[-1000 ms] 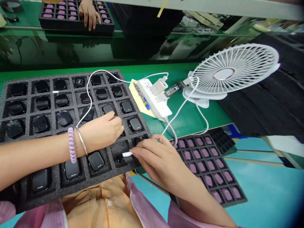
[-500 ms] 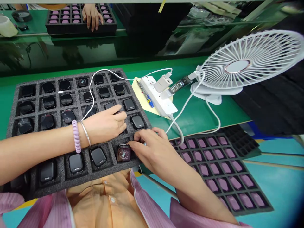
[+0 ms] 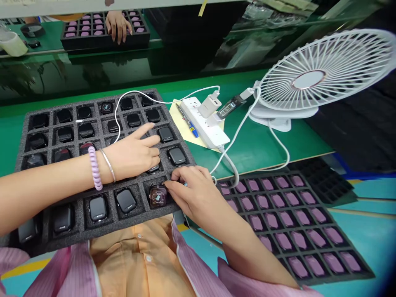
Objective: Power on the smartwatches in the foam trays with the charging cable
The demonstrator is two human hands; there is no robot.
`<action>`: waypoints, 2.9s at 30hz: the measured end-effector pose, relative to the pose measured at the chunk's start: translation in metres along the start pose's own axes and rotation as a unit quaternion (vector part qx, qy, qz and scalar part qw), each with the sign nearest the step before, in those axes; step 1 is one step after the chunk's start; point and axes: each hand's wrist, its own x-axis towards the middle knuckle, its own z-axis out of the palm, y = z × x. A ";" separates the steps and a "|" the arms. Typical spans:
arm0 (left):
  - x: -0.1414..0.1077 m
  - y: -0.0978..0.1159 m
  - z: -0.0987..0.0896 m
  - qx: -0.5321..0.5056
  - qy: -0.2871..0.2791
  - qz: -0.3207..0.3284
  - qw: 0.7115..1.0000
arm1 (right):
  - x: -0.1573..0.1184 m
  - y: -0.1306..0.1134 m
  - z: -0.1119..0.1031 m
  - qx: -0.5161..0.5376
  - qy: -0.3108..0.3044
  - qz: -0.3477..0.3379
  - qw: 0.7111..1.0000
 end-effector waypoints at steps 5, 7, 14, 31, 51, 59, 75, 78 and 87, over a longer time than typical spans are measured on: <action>0.030 -0.009 -0.017 -0.031 -0.015 -0.058 0.998 | 0.000 0.000 -0.001 -0.006 -0.001 -0.002 1.000; 0.047 -0.009 -0.015 -0.037 0.000 -0.047 0.998 | 0.001 -0.001 -0.002 -0.016 -0.003 -0.005 1.000; 0.073 0.000 0.005 -0.039 -0.006 -0.001 0.999 | 0.003 0.000 -0.002 -0.028 -0.015 -0.014 0.999; 0.071 0.006 0.014 -0.070 0.007 -0.019 0.997 | 0.009 -0.008 -0.011 -0.089 0.074 -0.006 0.993; 0.070 0.009 0.010 -0.049 -0.039 -0.012 0.998 | 0.030 -0.041 0.010 -0.014 -0.028 -0.101 0.994; 0.076 0.012 0.021 -0.071 -0.010 -0.029 0.997 | 0.034 -0.046 0.017 -0.040 -0.017 -0.086 0.995; 0.073 0.012 0.014 -0.091 -0.038 -0.034 0.995 | 0.034 -0.046 0.020 -0.039 -0.010 -0.085 0.996; 0.073 0.012 0.015 -0.093 -0.036 -0.034 0.994 | 0.034 -0.047 0.019 -0.038 -0.012 -0.084 0.996; 0.074 0.011 0.020 -0.094 -0.023 -0.038 0.995 | 0.034 -0.048 0.020 -0.037 -0.009 -0.082 0.996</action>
